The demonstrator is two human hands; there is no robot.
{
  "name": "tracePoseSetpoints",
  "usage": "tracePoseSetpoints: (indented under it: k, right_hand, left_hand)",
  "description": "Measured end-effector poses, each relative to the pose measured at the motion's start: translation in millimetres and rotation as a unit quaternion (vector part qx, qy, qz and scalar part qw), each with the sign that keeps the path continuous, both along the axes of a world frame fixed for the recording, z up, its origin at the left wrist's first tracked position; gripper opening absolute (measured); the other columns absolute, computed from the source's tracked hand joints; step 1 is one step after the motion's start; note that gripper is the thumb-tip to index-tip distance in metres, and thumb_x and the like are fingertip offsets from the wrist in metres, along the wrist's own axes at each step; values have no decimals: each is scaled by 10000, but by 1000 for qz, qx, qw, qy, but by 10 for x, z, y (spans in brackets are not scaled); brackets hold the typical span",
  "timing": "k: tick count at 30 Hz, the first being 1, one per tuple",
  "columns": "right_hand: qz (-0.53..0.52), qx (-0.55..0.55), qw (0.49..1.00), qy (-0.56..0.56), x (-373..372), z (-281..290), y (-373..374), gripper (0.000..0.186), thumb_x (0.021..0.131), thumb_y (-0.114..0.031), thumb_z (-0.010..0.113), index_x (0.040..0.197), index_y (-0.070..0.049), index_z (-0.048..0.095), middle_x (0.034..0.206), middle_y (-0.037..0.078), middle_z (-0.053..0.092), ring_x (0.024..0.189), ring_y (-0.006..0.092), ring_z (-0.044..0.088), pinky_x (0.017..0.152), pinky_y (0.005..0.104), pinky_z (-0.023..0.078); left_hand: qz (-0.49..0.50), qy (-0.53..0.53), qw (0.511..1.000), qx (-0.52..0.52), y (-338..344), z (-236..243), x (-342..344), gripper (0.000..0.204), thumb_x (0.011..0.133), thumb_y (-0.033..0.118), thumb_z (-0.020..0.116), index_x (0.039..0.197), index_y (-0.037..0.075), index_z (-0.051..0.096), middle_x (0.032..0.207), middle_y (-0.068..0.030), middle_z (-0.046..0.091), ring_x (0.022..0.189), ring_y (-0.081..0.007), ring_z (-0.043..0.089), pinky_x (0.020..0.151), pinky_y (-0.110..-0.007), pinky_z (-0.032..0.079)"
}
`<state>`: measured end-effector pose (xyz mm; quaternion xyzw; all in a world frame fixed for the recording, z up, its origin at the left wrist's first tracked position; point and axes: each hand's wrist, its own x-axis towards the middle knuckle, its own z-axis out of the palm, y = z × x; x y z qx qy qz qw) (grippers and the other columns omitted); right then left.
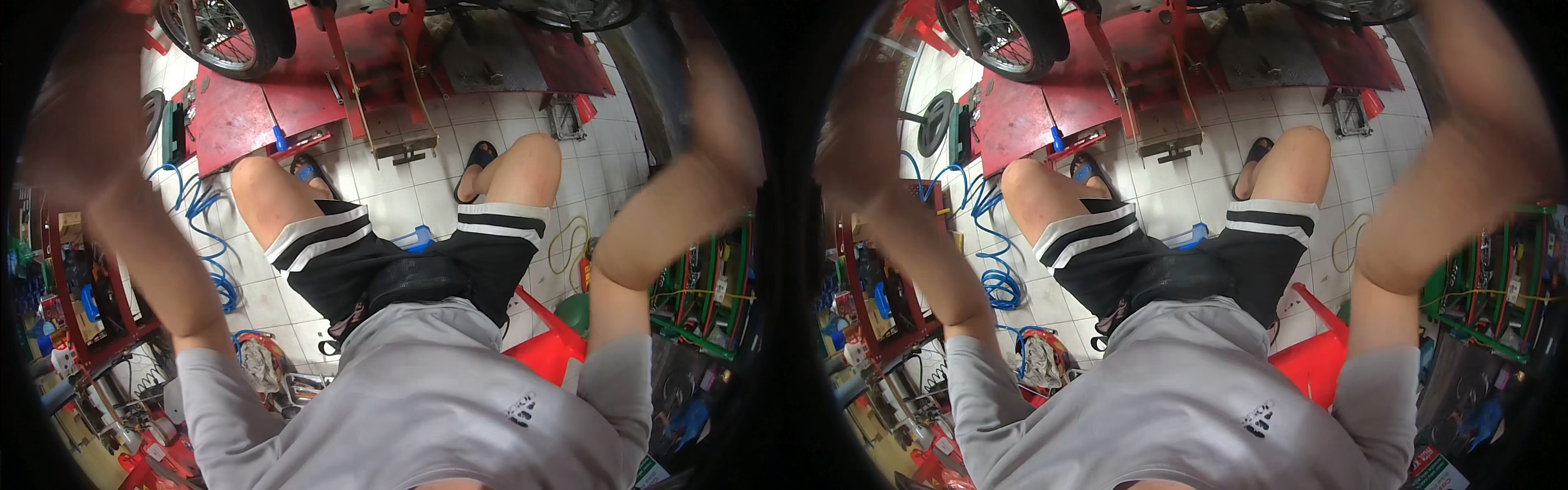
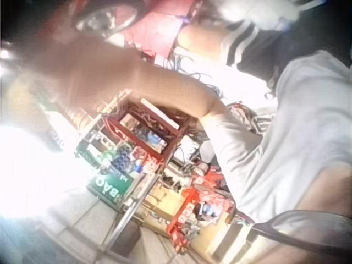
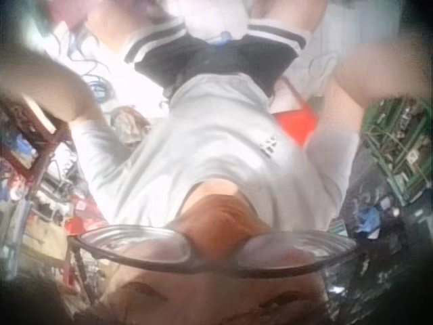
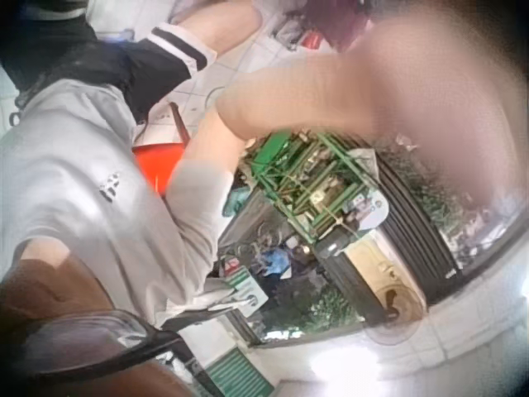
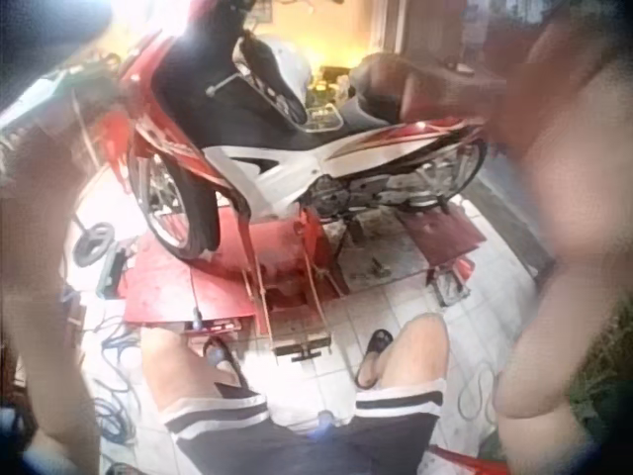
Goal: The person sits on a low stool and works on a motorcycle part, likely a brake caliper, held in their lap. They use a wrench to tighten a bolt and then manipulate the part with their hands.
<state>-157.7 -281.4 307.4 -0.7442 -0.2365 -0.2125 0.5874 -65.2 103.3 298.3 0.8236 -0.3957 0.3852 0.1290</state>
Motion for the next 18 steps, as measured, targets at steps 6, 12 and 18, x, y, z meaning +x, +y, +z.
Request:
tracePoseSetpoints:
  k: [6, 12, 18]
  right_hand:
    - [-4, -44, 958, 282, 1239, -1556, -540, 459, 1019, -400, 442, 1157, -30, 675, 1030, 77, 719, 917, 167, 678, 863, 302, 516]
    - [2, -364, 848, 384, 1661, -2974, -614, 413, 946, -417, 531, 1151, -97, 694, 1003, 142, 712, 882, 312, 664, 817, 422, 504]
    - [-31, -411, 821, 396, 1678, -3131, -624, 425, 939, -378, 565, 1148, -21, 659, 888, 167, 695, 812, 299, 651, 772, 401, 499]
  left_hand:
    - [-51, 506, 855, -97, -970, -2046, 513, 328, 893, 297, 632, 1070, 25, 683, 956, -136, 698, 867, -309, 658, 817, -388, 507]
    - [-126, 463, 849, 222, -1640, -3065, 84, 455, 786, 303, 744, 1102, 3, 614, 947, -194, 672, 956, -352, 656, 826, -459, 530]
    - [-126, 658, 699, 251, -1835, -3466, 239, 670, 691, 253, 815, 1258, -17, 583, 1012, -208, 702, 955, -369, 676, 863, -413, 537]
